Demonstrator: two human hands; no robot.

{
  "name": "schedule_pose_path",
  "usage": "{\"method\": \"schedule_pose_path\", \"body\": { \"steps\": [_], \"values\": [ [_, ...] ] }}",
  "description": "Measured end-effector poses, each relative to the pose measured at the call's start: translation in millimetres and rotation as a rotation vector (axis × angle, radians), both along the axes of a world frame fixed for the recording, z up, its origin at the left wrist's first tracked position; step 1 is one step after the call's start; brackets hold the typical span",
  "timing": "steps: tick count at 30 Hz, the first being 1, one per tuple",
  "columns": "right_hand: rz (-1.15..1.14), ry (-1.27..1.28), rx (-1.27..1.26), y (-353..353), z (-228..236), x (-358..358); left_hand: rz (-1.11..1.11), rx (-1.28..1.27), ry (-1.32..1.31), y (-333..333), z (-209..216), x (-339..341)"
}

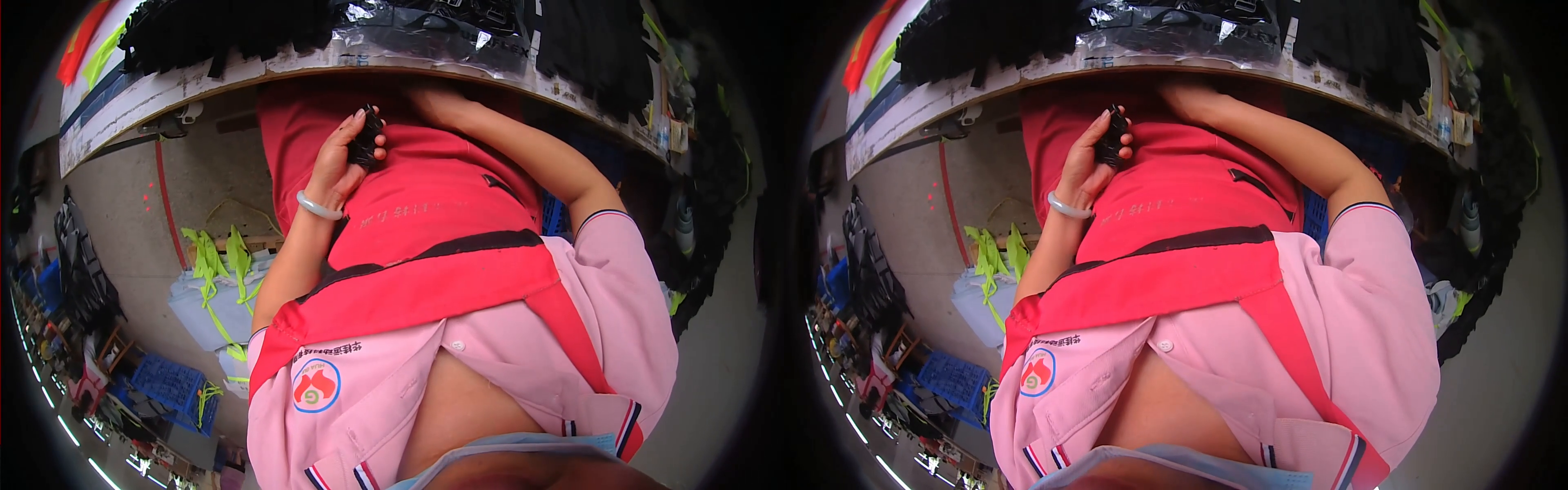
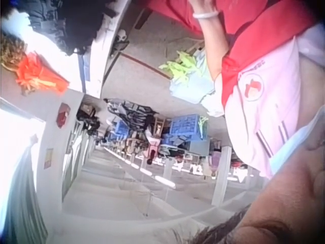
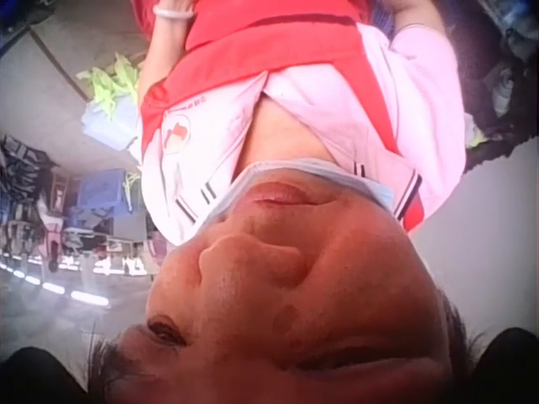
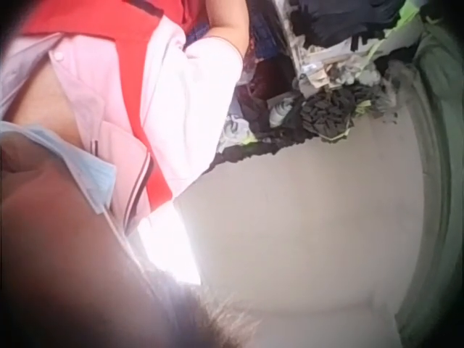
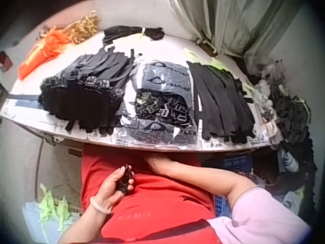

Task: Attaching plastic buckles to black fabric straps at a workbench.

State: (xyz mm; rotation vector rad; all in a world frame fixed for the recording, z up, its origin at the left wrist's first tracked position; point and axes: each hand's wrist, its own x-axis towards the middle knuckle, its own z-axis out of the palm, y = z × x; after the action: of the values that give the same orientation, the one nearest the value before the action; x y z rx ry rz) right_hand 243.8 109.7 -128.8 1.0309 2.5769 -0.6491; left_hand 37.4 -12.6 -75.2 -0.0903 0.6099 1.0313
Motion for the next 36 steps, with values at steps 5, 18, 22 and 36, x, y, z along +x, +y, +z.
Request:
{"method": "schedule_pose_path", "body": {
  "steps": [5,18,22,36],
  "values": [
    [-0.055,0.778,0.162,-47.1,112.2,-11.8,0.015,-0.128,0.053,7.9,12.9,6.6],
    [-0.631,0.713,-0.598,-45.1,115.2,-1.5,-0.130,0.163,0.243,1.4,22.8,13.5],
    [-0.653,0.737,-0.830,-52.5,107.0,-4.8,-0.140,0.283,0.526,0.9,33.3,21.3],
    [-0.126,0.821,-0.861,-31.4,142.3,11.6,-0.547,0.466,0.240,12.5,38.2,0.6]
  ]
}}
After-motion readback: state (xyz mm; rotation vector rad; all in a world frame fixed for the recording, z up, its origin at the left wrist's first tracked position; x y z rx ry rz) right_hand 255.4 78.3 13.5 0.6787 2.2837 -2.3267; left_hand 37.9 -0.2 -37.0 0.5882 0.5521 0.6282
